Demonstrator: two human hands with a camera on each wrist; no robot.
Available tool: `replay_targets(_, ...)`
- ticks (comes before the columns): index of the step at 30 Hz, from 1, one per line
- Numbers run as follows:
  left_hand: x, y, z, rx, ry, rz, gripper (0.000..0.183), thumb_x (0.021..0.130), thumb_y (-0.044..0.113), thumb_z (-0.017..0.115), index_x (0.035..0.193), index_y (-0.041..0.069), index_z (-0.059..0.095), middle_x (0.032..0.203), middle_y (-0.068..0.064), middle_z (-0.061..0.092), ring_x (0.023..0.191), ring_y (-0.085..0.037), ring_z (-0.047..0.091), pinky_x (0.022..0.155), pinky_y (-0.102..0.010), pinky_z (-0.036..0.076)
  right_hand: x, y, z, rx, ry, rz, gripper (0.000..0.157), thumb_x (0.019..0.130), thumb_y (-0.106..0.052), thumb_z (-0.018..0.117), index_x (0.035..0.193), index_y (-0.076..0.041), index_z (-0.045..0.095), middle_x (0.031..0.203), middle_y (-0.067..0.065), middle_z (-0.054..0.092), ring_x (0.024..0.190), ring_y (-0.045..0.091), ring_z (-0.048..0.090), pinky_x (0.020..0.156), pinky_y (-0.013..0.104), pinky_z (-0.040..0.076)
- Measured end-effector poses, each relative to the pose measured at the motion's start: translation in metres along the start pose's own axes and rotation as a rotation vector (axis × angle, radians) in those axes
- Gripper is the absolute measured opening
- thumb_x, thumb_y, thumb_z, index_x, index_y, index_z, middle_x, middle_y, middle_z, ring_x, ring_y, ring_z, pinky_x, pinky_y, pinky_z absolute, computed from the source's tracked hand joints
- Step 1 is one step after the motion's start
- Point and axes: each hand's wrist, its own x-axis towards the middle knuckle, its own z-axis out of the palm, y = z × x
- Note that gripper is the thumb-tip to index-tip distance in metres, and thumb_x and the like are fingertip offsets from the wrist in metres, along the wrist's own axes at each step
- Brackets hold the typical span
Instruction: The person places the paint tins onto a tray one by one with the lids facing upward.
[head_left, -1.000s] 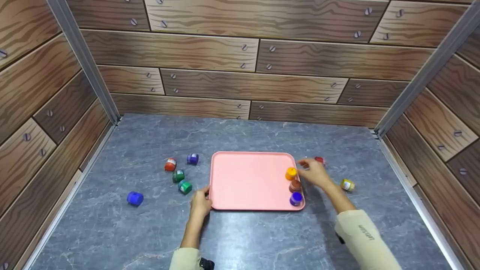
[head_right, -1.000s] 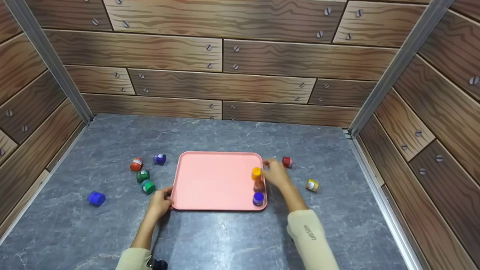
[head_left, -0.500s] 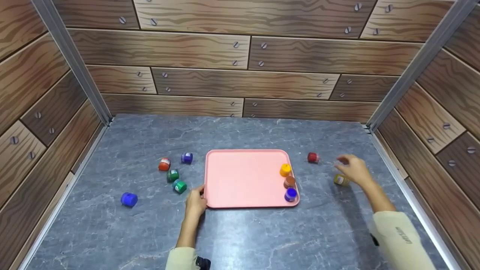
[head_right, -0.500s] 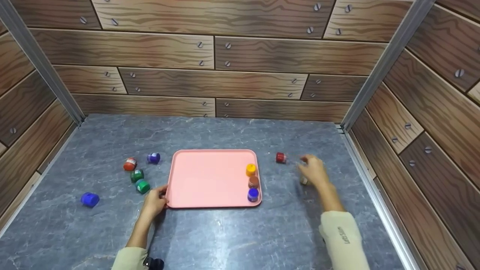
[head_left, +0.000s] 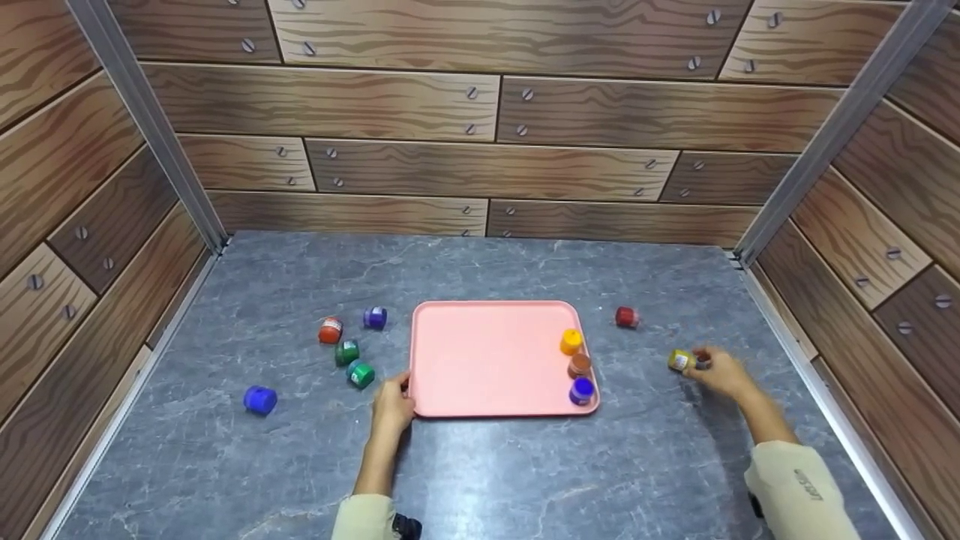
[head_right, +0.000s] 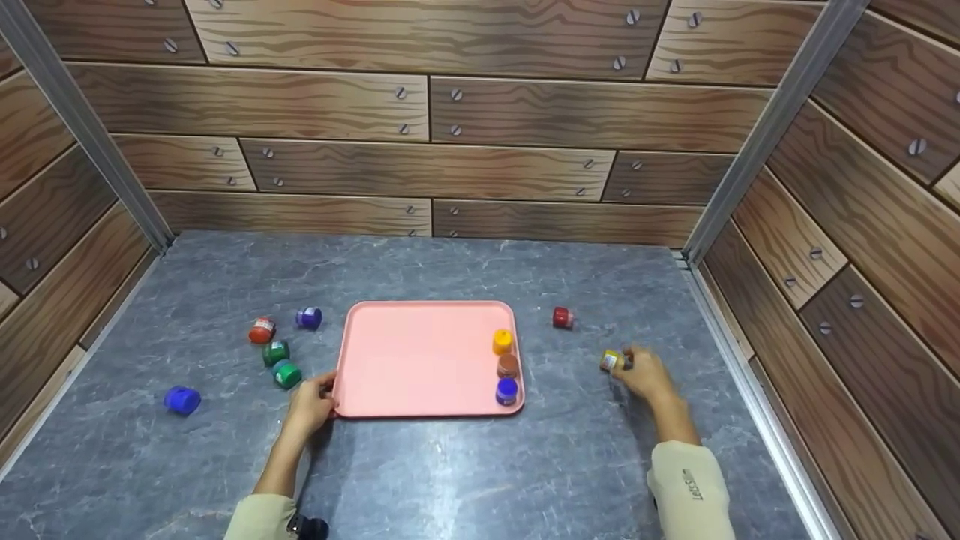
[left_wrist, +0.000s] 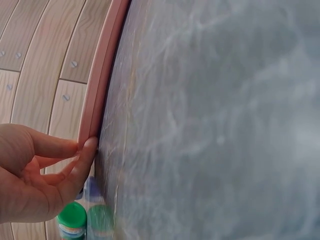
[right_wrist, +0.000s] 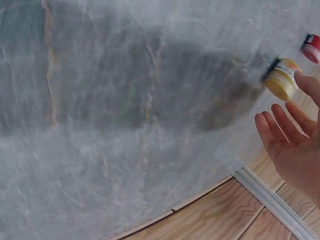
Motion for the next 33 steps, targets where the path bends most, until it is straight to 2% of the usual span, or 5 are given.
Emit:
replay_targets(7,0.001,0.0,-0.001,0.006,-0.019,-0.017,0.047,0.068,-0.015,0.052,0.115,-0.009,0.059,0.102,-0.022,0.063,0.099,-0.036,0.056,0.079,-0.046,0.044,-0.001,0.005,0.011,-0.008,0.008,0.056,0.043,0.083,-0.007,0.061,0.111,0.022,0.044,0.103,0.037,0.052,0.096,0.05,0.05,0.082,0.055,0.039)
replay_targets(12,0.002,0.001,-0.001,-0.001,-0.005,-0.006,0.047,0.068,-0.015,0.051,0.114,-0.01,0.059,0.1,-0.022,0.063,0.098,-0.036,0.057,0.077,-0.046,0.044,-0.002,0.003,0.013,0.004,0.027,0.095,0.042,0.084,-0.011,0.062,0.107,0.02,0.047,0.1,0.034,0.054,0.094,0.048,0.051,0.08,0.053,0.04)
replay_targets(18,0.001,0.0,0.0,-0.008,0.007,0.011,0.046,0.068,-0.017,0.051,0.113,-0.011,0.059,0.097,-0.02,0.064,0.093,-0.035,0.058,0.077,-0.044,0.045,-0.001,0.0,0.015,0.108,0.073,0.127,0.042,0.083,-0.012,0.063,0.108,0.017,0.045,0.101,0.033,0.054,0.095,0.045,0.052,0.077,0.046,0.044)
replay_targets(23,0.001,-0.001,0.0,0.001,0.007,0.014,0.046,0.068,-0.015,0.051,0.112,-0.01,0.059,0.098,-0.021,0.064,0.094,-0.036,0.058,0.077,-0.045,0.045,0.001,-0.004,0.019,0.179,0.093,0.125,0.042,0.082,-0.01,0.064,0.108,0.017,0.045,0.099,0.031,0.053,0.094,0.042,0.051,0.078,0.045,0.043)
replay_targets(33,0.001,-0.001,0.0,-0.002,0.001,0.015,0.047,0.068,-0.015,0.051,0.114,-0.01,0.059,0.099,-0.02,0.064,0.092,-0.035,0.058,0.076,-0.045,0.044,0.006,-0.009,0.026,0.11,0.108,0.108,0.047,0.081,-0.017,0.069,0.107,0.018,0.052,0.095,0.026,0.056,0.088,0.036,0.054,0.072,0.042,0.044)
